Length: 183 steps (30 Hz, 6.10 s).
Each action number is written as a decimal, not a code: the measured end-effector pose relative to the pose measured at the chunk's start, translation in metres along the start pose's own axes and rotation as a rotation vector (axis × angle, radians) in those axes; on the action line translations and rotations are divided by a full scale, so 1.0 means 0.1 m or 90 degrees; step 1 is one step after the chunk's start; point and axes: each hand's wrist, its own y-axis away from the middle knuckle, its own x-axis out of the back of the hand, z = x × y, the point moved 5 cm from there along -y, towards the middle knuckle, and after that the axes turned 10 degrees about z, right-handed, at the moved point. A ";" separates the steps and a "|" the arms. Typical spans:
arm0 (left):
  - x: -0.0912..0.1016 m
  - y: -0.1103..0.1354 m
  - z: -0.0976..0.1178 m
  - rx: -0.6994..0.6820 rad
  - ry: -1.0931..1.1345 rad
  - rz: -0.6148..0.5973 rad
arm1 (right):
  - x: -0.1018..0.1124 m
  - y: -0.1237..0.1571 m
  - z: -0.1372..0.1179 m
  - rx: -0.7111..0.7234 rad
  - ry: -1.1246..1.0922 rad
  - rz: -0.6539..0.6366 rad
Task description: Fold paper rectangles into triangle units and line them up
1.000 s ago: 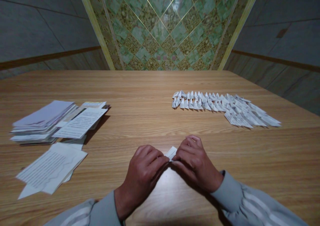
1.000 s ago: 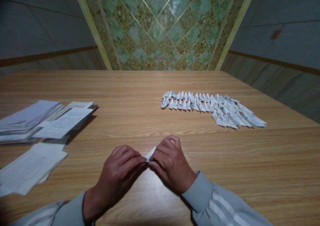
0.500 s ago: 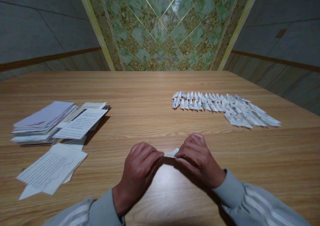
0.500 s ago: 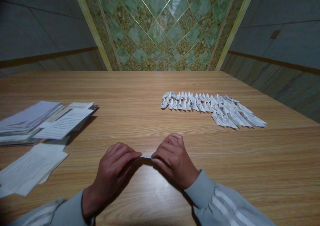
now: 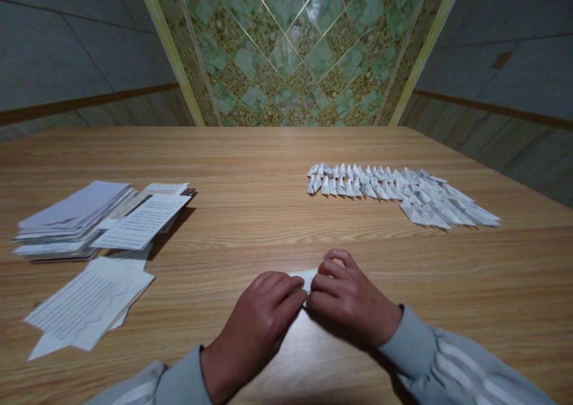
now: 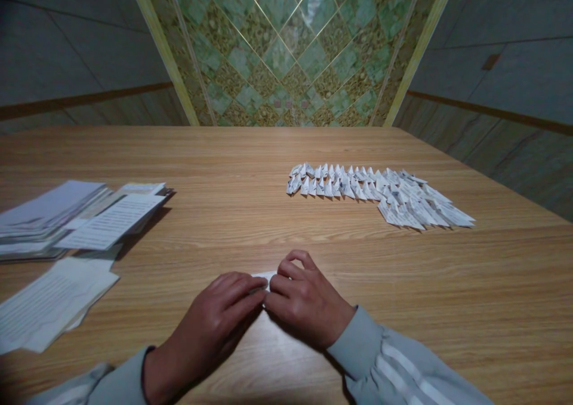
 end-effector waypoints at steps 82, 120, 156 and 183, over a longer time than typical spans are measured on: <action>-0.18 0.21 0.18 -0.071 -0.092 -0.155 | -0.11 0.26 0.34 -0.400 -0.036 -0.195; -0.23 0.24 0.25 -0.065 -0.113 -0.176 | -0.11 0.22 0.26 -0.434 -0.061 -0.197; -0.15 0.20 0.26 -0.031 -0.098 -0.142 | -0.12 0.12 0.19 -0.238 -0.073 -0.145; -0.17 0.19 0.22 0.003 -0.097 -0.222 | -0.20 0.15 0.15 -0.412 -0.027 -0.158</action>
